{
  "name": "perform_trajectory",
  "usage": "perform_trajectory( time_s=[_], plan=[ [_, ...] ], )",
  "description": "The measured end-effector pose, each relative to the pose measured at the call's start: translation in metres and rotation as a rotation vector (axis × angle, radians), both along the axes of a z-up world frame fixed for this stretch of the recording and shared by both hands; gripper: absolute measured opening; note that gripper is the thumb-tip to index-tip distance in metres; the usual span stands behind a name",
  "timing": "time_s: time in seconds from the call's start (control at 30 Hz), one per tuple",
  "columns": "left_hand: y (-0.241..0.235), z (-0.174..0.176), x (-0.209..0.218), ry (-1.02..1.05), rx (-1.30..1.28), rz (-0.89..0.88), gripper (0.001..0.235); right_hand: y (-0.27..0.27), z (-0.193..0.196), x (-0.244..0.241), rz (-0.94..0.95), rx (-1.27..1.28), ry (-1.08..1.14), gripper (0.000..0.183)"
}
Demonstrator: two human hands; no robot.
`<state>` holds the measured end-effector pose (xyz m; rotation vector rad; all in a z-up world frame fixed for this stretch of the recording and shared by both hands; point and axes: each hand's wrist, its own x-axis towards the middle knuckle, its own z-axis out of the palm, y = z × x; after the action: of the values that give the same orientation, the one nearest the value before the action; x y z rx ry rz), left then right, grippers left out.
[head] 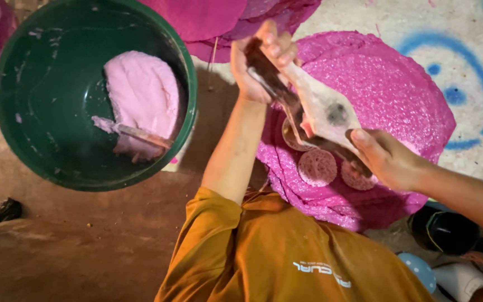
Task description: The person forms small pink dough rounds using a manual press tool and arranges them onto a circular base.
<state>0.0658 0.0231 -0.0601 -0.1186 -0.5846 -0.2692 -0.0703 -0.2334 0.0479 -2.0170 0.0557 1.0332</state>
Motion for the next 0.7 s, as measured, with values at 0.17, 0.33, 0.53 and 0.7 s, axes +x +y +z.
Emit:
perform_trajectory(
  time_s=[0.17, 0.33, 0.53, 0.7],
  plan=[
    [-0.032, -0.009, -0.012, 0.220, 0.014, 0.014, 0.031, -0.007, 0.025, 0.005, -0.035, -0.251, 0.131, 0.083],
    [-0.027, -0.003, 0.003, 0.150, 0.118, 0.071, 0.029, -0.010, 0.024, 0.011, 0.039, -0.182, -0.090, 0.078],
    [-0.026, 0.018, -0.003, 0.117, 0.080, 0.029, 0.026, -0.020, 0.005, 0.007, -0.033, -0.106, -0.098, 0.071],
    [-0.011, 0.040, 0.007, 0.114, 0.391, 0.105, 0.034, -0.023, -0.019, 0.009, -0.015, -0.038, -0.270, 0.070]
  ],
)
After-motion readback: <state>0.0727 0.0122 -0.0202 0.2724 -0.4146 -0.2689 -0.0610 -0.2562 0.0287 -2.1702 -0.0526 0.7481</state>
